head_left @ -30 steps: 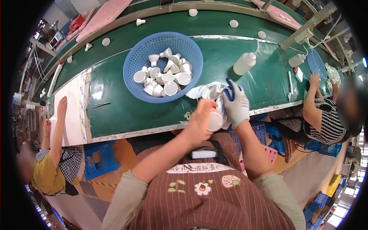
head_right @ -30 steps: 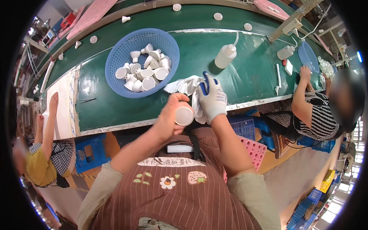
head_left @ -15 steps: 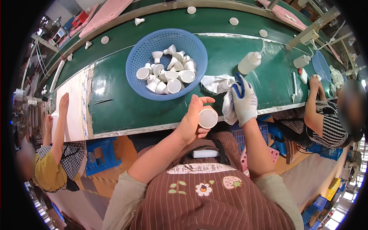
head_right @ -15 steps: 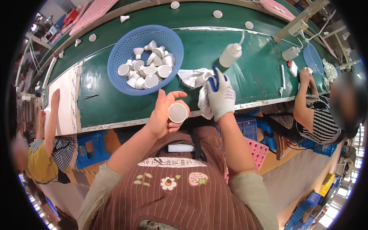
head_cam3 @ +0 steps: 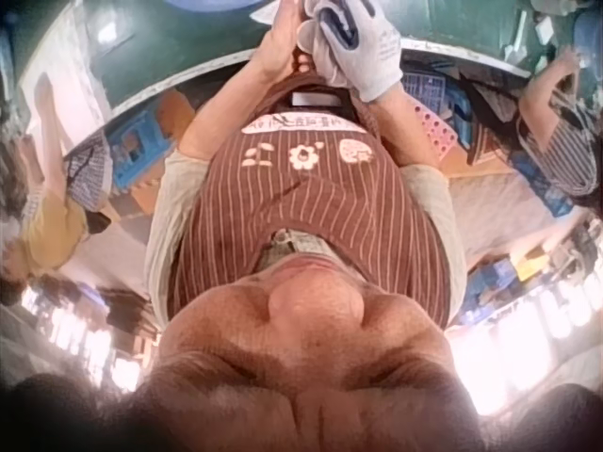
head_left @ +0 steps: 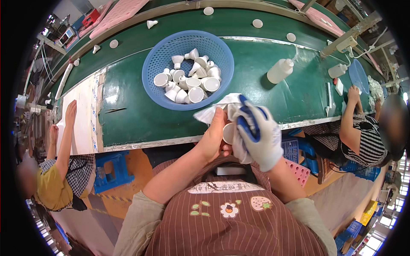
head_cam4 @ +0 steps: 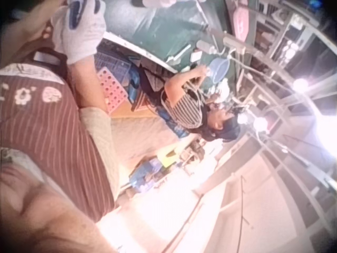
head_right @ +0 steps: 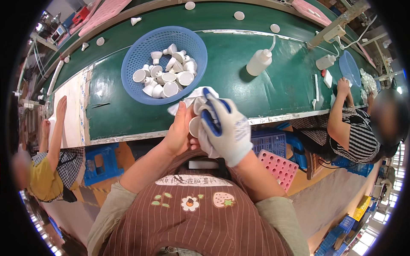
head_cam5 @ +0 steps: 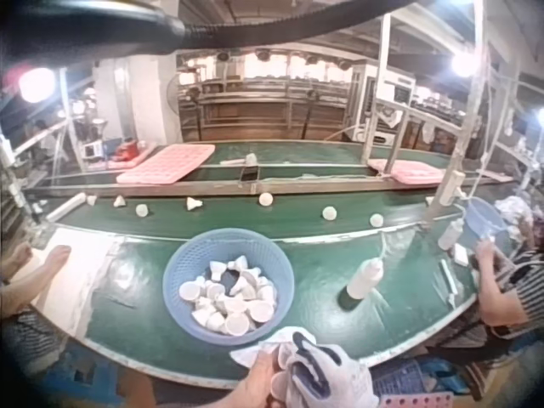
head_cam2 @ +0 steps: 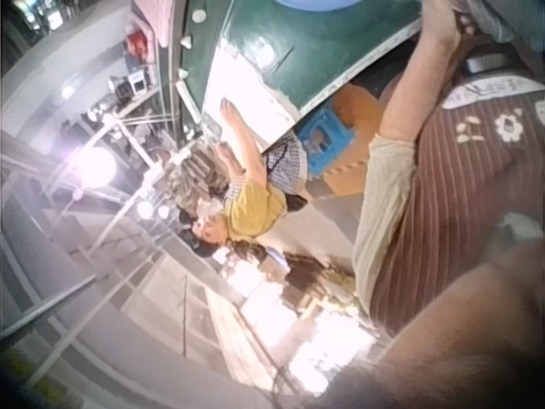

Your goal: The person cleans individual LED bulb components with a white cloth and liquid from a dispenser bottle, then places them into a blue basket.

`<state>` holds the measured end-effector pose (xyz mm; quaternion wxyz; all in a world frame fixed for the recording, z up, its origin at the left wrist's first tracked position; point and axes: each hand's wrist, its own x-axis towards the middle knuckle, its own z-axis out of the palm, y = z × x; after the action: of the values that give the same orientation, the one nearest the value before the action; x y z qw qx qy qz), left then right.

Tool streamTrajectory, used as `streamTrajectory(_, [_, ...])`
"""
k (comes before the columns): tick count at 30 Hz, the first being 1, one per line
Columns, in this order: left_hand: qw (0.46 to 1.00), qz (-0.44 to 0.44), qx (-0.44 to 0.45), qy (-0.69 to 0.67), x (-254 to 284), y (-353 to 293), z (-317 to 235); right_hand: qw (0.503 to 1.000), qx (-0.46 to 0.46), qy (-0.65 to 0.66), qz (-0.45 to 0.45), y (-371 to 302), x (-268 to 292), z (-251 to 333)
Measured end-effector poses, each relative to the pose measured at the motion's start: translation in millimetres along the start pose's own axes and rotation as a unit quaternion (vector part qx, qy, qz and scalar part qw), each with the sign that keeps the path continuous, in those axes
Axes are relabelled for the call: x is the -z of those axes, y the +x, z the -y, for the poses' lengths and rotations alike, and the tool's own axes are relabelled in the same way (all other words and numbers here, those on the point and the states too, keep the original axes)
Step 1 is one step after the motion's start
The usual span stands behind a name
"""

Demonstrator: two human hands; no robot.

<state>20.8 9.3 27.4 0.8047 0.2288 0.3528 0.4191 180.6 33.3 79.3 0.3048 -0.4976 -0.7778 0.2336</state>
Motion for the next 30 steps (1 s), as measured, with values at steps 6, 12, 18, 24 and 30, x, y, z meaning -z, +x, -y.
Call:
streamTrajectory(6, [1.000, 0.003, -0.027, -0.015, -1, -13, -11, 0.994, -0.091, -0.031, -0.058, 16, -21, -80])
streamTrajectory(12, [0.992, 0.012, -0.129, -0.012, 4, -20, -5, 0.984, -0.161, -0.069, -0.038, 2, -48, -122])
streamTrajectory(18, [0.989, -0.016, -0.147, -0.014, 6, -23, -8, 0.986, -0.148, -0.014, -0.082, -9, -61, -146])
streamTrajectory(24, [0.986, -0.014, -0.165, -0.018, 2, -24, -10, 0.986, -0.147, -0.009, -0.080, -10, -63, -147])
streamTrajectory(30, [0.984, -0.044, -0.173, 0.028, 0, -22, -11, 0.985, -0.149, -0.021, -0.084, -9, -61, -145])
